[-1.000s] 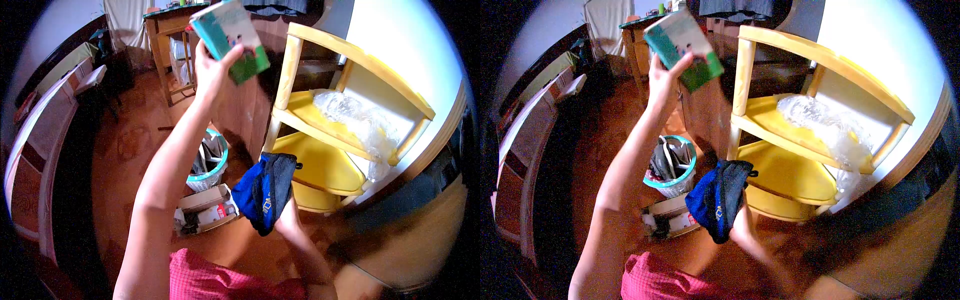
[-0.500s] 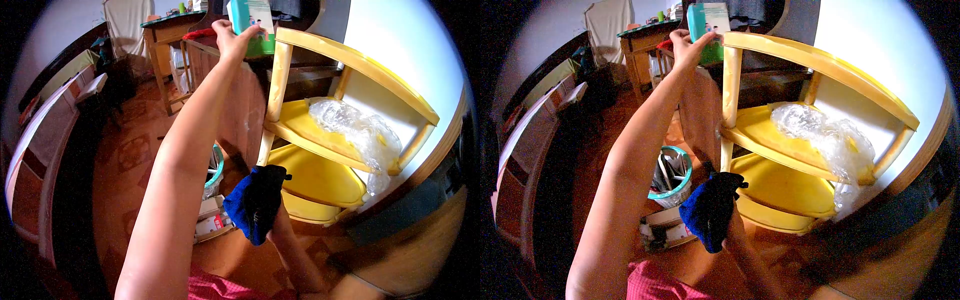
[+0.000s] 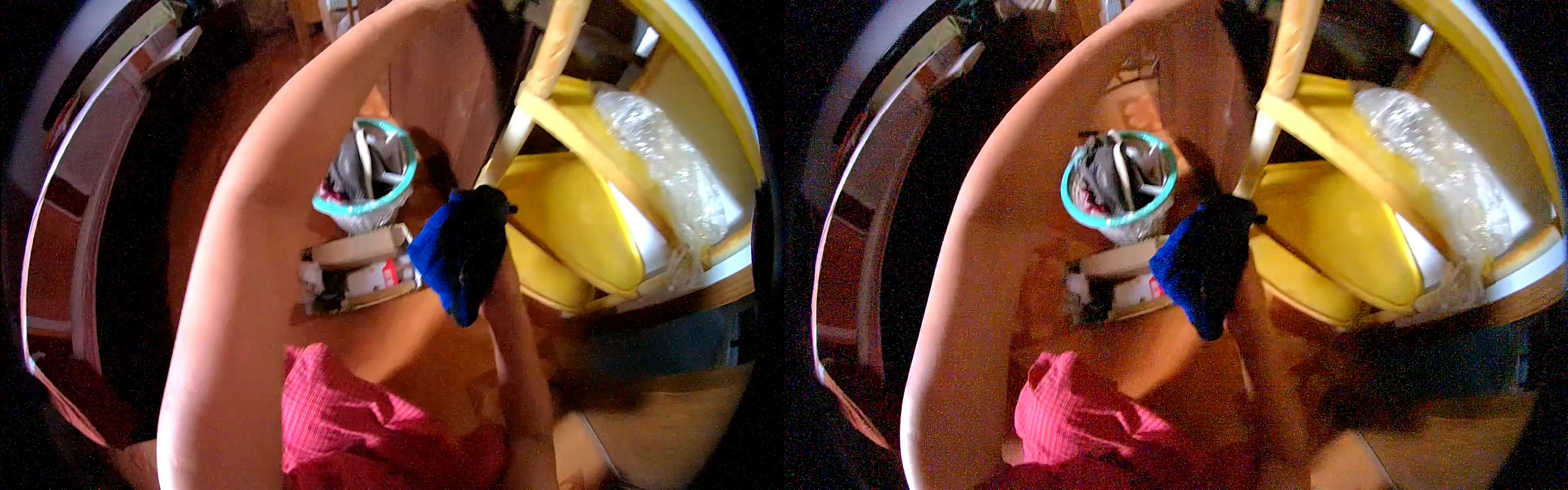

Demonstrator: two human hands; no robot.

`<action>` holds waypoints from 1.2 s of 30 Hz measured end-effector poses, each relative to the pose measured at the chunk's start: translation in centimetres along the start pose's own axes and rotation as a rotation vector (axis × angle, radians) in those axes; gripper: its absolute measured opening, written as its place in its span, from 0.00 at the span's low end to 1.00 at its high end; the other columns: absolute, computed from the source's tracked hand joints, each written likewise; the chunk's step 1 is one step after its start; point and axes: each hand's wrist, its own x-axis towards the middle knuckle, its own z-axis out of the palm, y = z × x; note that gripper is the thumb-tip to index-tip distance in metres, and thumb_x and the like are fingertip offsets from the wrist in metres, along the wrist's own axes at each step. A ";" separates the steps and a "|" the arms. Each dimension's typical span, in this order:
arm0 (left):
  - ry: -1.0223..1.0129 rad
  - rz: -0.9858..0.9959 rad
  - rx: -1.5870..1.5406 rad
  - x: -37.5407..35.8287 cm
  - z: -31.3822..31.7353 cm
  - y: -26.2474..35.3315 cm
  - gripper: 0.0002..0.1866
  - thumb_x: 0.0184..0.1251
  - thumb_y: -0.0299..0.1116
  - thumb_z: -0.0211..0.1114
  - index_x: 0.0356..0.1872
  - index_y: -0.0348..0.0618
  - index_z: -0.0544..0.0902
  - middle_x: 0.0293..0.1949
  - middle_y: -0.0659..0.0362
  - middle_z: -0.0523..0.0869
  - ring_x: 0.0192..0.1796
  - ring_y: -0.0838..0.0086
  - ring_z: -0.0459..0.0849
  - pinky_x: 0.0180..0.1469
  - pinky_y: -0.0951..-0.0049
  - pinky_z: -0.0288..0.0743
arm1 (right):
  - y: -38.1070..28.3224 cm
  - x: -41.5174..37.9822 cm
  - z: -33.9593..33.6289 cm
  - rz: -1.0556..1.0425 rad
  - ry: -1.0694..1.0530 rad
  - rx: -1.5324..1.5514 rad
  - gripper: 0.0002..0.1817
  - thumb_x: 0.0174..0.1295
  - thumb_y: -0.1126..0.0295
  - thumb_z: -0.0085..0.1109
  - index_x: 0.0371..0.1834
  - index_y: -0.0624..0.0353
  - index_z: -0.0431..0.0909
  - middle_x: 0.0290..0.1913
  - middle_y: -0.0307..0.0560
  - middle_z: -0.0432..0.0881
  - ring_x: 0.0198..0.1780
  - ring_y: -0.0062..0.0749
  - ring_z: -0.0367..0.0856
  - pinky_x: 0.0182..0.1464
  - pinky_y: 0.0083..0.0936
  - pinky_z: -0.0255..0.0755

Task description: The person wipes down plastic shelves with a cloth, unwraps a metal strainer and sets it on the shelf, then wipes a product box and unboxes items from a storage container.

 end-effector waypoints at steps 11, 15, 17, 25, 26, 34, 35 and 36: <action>-0.009 -0.937 0.070 -45.2 -13.2 -0.4 0.15 0.51 0.19 0.64 0.42 0.38 0.79 0.39 0.52 0.80 0.39 0.66 0.81 0.42 0.70 0.75 | 1.7 0.3 -0.3 0.010 0.286 -0.180 0.18 0.64 0.49 0.47 0.41 0.51 0.75 0.35 0.44 0.81 0.35 0.36 0.81 0.39 0.35 0.78; -0.185 -0.953 0.315 -54.5 -12.5 -0.2 0.20 0.45 0.17 0.64 0.43 0.41 0.80 0.42 0.50 0.77 0.41 0.62 0.80 0.43 0.66 0.76 | 3.1 0.8 -1.4 0.083 0.333 -0.105 0.17 0.63 0.51 0.50 0.44 0.50 0.75 0.37 0.41 0.81 0.39 0.33 0.80 0.43 0.31 0.76; -0.191 -0.830 0.465 -55.8 -11.5 -0.7 0.19 0.46 0.16 0.64 0.43 0.41 0.79 0.40 0.51 0.77 0.41 0.62 0.80 0.42 0.66 0.76 | 3.8 1.0 -1.9 0.093 0.327 -0.139 0.17 0.64 0.51 0.49 0.45 0.50 0.75 0.39 0.40 0.81 0.41 0.32 0.80 0.46 0.31 0.75; 0.102 -0.870 0.405 -53.4 -13.9 0.0 0.16 0.51 0.15 0.61 0.42 0.41 0.77 0.35 0.58 0.79 0.38 0.71 0.80 0.36 0.74 0.74 | 5.8 2.0 -1.1 0.163 0.352 -0.241 0.21 0.64 0.48 0.45 0.44 0.52 0.75 0.35 0.44 0.82 0.32 0.34 0.82 0.31 0.29 0.78; 0.221 -1.000 0.219 -52.8 -14.4 0.4 0.14 0.53 0.16 0.60 0.42 0.41 0.77 0.36 0.59 0.80 0.37 0.74 0.80 0.35 0.76 0.74 | 6.1 2.0 -0.7 0.156 0.449 -0.196 0.21 0.64 0.47 0.45 0.45 0.52 0.74 0.35 0.44 0.82 0.32 0.35 0.82 0.31 0.30 0.78; 0.622 -1.271 -0.562 -50.2 -16.1 2.6 0.14 0.62 0.21 0.56 0.50 0.43 0.75 0.44 0.61 0.81 0.42 0.79 0.80 0.40 0.81 0.75 | 7.1 1.7 -1.6 0.419 0.128 -0.171 0.24 0.67 0.50 0.42 0.52 0.57 0.73 0.41 0.48 0.81 0.41 0.35 0.81 0.48 0.33 0.76; 0.565 -1.232 -0.633 -50.4 -16.2 2.7 0.15 0.63 0.21 0.56 0.51 0.43 0.75 0.45 0.61 0.81 0.43 0.79 0.80 0.42 0.80 0.75 | 7.2 1.2 -1.2 0.374 0.282 -0.343 0.24 0.67 0.51 0.42 0.51 0.59 0.73 0.42 0.48 0.81 0.42 0.34 0.81 0.49 0.31 0.76; 0.595 -1.244 -0.780 -50.2 -16.0 3.0 0.15 0.65 0.24 0.56 0.53 0.43 0.74 0.49 0.60 0.80 0.47 0.78 0.80 0.49 0.78 0.75 | 7.2 0.4 -3.2 0.356 0.313 -0.457 0.22 0.68 0.56 0.43 0.53 0.63 0.72 0.46 0.48 0.80 0.45 0.33 0.80 0.51 0.29 0.74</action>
